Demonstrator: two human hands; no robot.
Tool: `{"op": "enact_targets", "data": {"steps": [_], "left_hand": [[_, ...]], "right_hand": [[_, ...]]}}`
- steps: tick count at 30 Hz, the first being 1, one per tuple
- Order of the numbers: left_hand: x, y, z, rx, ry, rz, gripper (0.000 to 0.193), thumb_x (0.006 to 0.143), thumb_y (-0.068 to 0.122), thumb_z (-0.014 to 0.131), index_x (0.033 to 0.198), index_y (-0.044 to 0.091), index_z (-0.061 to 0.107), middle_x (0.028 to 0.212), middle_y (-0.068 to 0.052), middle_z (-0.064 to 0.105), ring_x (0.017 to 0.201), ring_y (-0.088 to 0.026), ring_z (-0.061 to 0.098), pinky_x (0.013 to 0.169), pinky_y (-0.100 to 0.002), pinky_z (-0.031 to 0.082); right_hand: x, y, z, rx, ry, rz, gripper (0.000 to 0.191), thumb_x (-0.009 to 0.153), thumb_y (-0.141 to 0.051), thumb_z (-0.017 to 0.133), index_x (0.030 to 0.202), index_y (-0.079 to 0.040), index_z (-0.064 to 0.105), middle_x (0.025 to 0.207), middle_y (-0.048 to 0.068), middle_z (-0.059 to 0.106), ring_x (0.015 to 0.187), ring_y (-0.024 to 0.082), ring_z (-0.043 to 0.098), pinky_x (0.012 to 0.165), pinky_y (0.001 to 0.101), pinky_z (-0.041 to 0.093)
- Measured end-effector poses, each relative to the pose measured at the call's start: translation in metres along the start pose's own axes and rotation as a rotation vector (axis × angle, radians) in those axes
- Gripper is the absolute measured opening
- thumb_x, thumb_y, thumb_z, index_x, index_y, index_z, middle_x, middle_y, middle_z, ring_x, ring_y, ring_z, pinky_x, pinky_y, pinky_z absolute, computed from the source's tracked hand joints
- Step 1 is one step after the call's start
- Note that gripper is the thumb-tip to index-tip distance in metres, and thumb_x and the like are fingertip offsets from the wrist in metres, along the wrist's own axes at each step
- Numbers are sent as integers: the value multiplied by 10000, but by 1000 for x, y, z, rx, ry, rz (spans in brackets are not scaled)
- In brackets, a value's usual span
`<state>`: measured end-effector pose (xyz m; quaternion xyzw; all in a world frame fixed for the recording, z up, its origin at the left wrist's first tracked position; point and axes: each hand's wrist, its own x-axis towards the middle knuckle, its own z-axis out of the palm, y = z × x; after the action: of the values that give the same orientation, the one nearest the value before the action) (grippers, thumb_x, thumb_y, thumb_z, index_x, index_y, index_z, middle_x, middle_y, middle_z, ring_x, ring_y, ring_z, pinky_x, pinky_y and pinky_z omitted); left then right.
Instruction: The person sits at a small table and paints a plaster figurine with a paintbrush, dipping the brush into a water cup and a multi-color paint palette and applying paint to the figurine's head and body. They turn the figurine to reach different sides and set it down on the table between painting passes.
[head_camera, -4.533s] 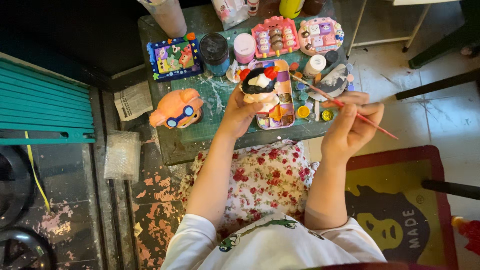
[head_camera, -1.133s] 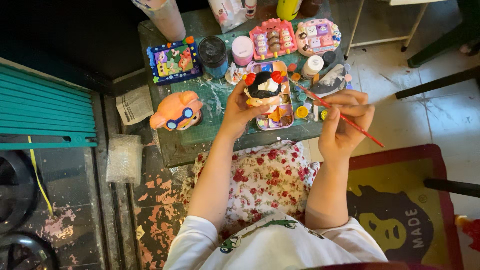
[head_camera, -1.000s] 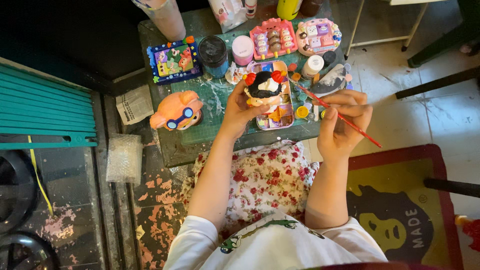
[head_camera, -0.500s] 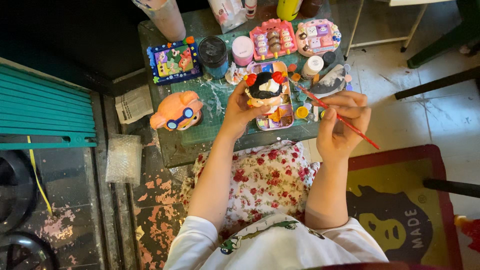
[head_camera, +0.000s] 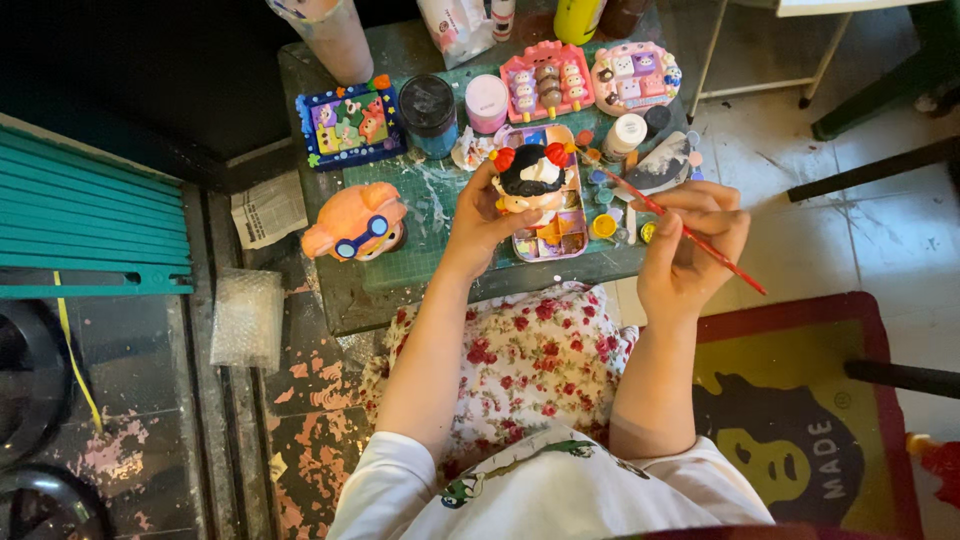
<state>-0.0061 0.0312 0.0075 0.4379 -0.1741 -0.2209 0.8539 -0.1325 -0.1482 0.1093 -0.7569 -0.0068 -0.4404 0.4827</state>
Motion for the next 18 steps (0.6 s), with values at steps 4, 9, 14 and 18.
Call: {"op": "enact_targets", "data": {"steps": [4, 9, 14, 18], "left_hand": [[0, -1, 0, -19, 7, -7, 733, 802, -53, 853, 1446, 50, 518, 1381, -61, 605, 1299, -187, 589, 1107, -370, 504], [1, -2, 0, -26, 27, -41, 688, 832, -43, 836, 1438, 36, 520, 1364, -66, 621, 1284, -189, 600, 1098, -360, 501], [3, -1, 1, -83, 69, -84, 601, 882, 6, 806, 1416, 20, 530, 1335, -81, 648, 1242, -191, 629, 1069, -355, 519], [5, 3, 2, -99, 97, -103, 568, 887, 53, 806, 1387, 31, 538, 1329, -74, 651, 1227, -180, 641, 1041, -349, 538]], "right_hand": [[1, -1, -1, -17, -36, 4, 175, 1143, -36, 561, 1107, -39, 390, 1083, 163, 697, 1101, 190, 513, 1010, 335, 448], [1, 3, -1, 0, -51, 17, 194, 1147, -34, 567, 1091, -48, 382, 1094, 175, 692, 1116, 188, 522, 1007, 341, 452], [0, 16, -3, 144, 105, 53, 168, 1165, -64, 534, 1112, -70, 374, 1073, 135, 666, 992, 173, 599, 922, 316, 501], [-2, 27, -3, 174, 285, 210, 155, 1189, -120, 534, 1122, -80, 400, 1038, 107, 637, 878, 155, 630, 737, 227, 456]]}}
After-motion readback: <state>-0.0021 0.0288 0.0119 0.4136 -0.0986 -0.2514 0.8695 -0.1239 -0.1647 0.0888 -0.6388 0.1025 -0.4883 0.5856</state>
